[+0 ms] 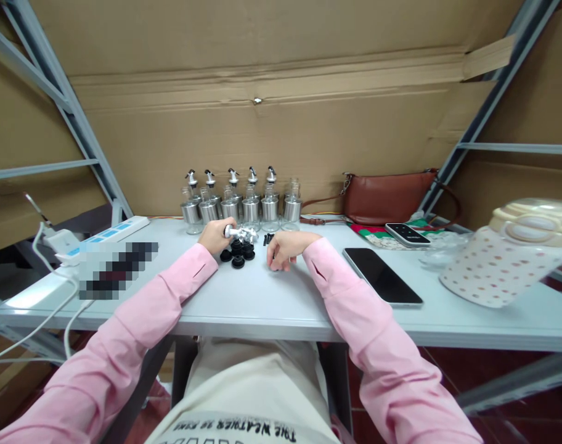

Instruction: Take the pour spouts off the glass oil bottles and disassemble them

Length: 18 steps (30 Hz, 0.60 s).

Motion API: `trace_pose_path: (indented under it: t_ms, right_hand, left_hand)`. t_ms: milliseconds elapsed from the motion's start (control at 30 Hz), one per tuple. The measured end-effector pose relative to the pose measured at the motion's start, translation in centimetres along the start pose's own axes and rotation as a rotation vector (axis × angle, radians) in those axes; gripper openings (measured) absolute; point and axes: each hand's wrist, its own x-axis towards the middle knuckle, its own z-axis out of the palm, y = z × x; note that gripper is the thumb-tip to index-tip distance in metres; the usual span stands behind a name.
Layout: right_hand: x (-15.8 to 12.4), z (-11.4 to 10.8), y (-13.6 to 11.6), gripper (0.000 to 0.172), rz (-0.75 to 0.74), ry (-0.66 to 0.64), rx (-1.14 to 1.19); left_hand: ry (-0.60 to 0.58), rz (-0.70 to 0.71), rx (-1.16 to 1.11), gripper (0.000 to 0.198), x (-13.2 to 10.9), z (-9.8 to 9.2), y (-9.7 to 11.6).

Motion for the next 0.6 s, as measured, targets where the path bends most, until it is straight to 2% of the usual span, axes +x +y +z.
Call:
trace_pose_path:
  t_ms: [67, 167, 300, 400, 467, 600]
  right_hand:
    - [0.1, 0.3, 0.1, 0.032, 0.069, -0.048, 0.001]
    - [0.2, 0.8, -0.1, 0.032, 0.13, -0.05, -0.006]
    - [0.1, 0.8, -0.4, 0.025, 0.078, -0.038, -0.002]
    - [-0.2, 0.1, -0.1, 0.016, -0.091, 0.114, -0.011]
    - [-0.2, -0.5, 0.3, 0.012, -0.138, 0.255, -0.016]
    - [0.1, -1.2, 1.3, 0.016, -0.01, 0.436, -0.039]
  left_hand:
    - [-0.001, -0.001, 0.001, 0.014, 0.0, 0.0, 0.0]
    - [0.001, 0.001, -0.001, 0.014, 0.0, 0.1, 0.0]
    - [0.002, 0.006, -0.003, 0.015, 0.0, 0.1, 0.0]
    - [0.008, 0.007, -0.004, 0.013, 0.0, 0.1, 0.0]
    - [0.006, 0.005, -0.002, 0.013, 0.0, 0.1, 0.0]
    - [0.002, 0.004, 0.001, 0.014, 0.0, 0.1, -0.1]
